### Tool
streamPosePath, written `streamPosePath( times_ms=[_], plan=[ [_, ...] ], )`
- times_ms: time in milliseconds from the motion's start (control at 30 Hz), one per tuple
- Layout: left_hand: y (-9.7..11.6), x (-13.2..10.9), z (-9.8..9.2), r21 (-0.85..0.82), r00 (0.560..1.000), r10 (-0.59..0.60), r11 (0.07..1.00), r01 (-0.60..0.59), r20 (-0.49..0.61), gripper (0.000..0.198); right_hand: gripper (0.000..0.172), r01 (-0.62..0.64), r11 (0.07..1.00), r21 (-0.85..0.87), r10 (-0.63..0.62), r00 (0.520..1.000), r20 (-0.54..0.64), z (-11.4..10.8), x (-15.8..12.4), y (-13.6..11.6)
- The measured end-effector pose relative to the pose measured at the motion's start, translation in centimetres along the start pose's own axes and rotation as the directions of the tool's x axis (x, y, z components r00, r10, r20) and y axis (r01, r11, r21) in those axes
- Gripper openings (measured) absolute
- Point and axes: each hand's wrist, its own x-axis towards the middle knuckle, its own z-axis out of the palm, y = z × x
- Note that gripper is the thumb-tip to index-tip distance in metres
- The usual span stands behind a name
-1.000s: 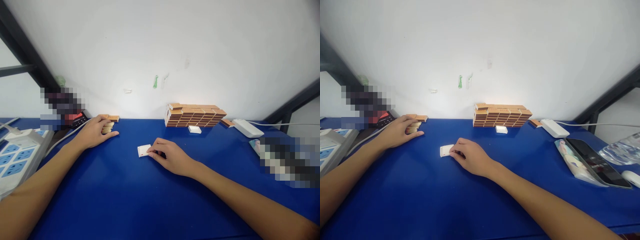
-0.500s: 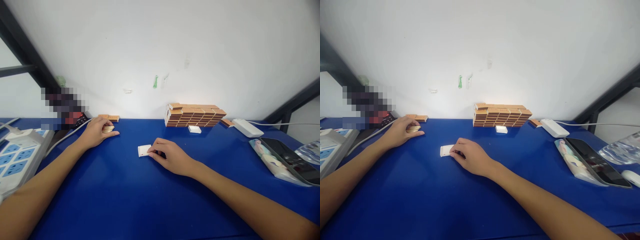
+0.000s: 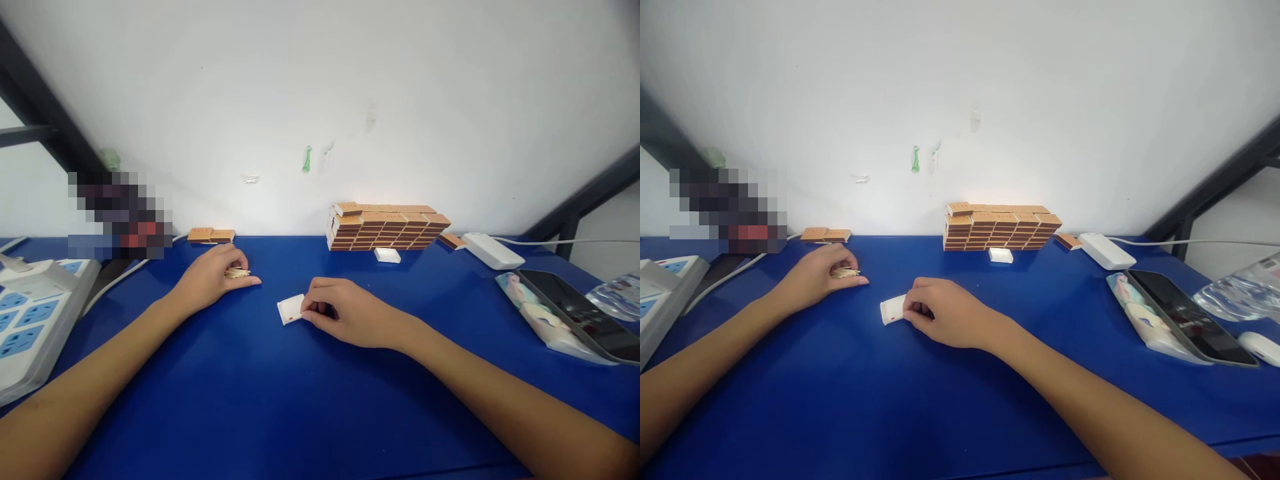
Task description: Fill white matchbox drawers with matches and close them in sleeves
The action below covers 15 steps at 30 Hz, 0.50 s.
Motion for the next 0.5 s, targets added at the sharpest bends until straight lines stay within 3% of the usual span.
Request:
streamPosePath(
  times_ms=[133, 267, 400, 500],
  plan=[
    [2.6, -0.2, 1.1, -0.038, 0.992, 0.105, 0.994, -0.103, 0.066, 0.057, 0.012, -0.008, 1.000, -0.006, 0.008, 0.998, 0.068, -1.2, -0.4, -0.6],
    [3.9, -0.3, 1.4, -0.022, 0.987, 0.133, 0.991, -0.131, 0.092, 0.060, 0.011, -0.032, 0.998, 0.048, 0.025, 0.989, 0.145, -1.9, -0.8, -1.0],
    [4.2, -0.5, 0.7, -0.043, 0.987, 0.111, 0.993, -0.107, 0.115, 0.062, 0.010, -0.046, 0.993, 0.108, 0.030, 0.989, 0.146, -1.9, -0.8, -1.2],
    [4.8, -0.8, -0.5, -0.041, 0.994, 0.086, 0.996, -0.083, 0.074, 0.060, 0.011, -0.034, 0.996, 0.080, 0.024, 0.993, 0.116, -1.6, -0.8, -1.2]
  ],
)
